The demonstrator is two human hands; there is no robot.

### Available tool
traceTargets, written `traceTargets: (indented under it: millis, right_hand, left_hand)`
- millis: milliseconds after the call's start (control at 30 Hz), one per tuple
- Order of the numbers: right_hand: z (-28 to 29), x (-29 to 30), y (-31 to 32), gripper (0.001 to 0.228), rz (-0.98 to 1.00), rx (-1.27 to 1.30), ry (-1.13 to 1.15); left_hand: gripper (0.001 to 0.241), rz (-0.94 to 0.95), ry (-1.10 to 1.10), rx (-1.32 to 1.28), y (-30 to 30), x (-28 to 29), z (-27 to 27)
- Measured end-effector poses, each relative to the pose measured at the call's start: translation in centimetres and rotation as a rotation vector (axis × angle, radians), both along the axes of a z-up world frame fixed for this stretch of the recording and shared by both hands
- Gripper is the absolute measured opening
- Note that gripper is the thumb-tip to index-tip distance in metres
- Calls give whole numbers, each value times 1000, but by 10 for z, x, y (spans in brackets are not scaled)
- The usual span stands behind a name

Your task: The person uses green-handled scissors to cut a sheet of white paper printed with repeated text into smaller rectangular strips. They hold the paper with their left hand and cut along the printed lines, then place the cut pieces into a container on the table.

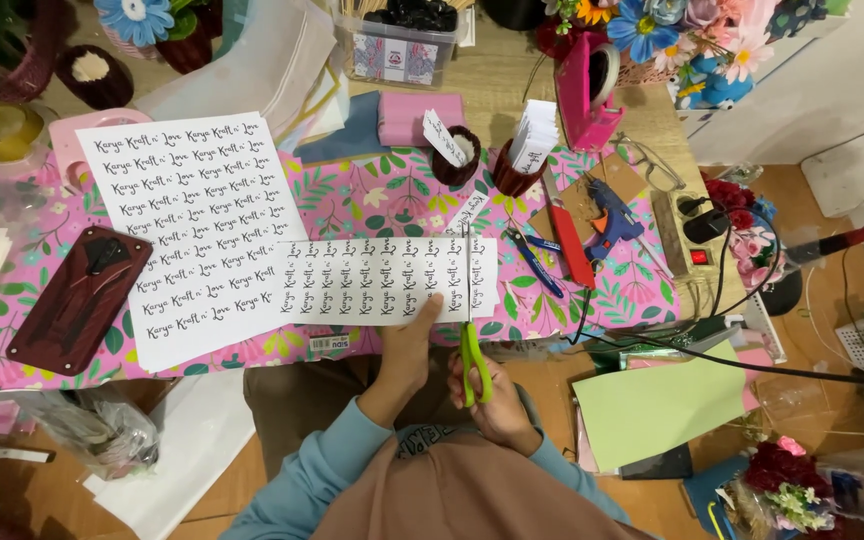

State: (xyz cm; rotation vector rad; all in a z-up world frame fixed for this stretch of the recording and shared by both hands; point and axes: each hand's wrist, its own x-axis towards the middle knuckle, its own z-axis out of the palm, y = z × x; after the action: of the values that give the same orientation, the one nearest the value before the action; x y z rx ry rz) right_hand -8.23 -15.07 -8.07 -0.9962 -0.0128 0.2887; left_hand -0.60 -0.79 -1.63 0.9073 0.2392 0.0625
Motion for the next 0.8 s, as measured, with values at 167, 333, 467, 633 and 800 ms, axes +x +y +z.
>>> traceTargets:
  millis: [167, 333, 467, 633, 800]
  right_hand:
    - [2, 3, 3, 22, -46, -26, 150]
    - [-5, 9, -7, 28, -33, 93, 286]
    - [1, 14, -13, 61, 162, 427, 359]
    - [-31, 13, -26, 92, 227, 389, 338]
    - [-5, 4, -24, 54, 314, -74, -261]
  left_hand:
    - [73, 27, 50, -8, -1, 1, -1]
    - [71, 48, 80, -97, 2, 3, 4]
    - [53, 82, 229, 19, 12, 2, 18]
    - [54, 68, 25, 215, 22, 5, 24]
    - [54, 144, 3, 145, 17, 9, 42]
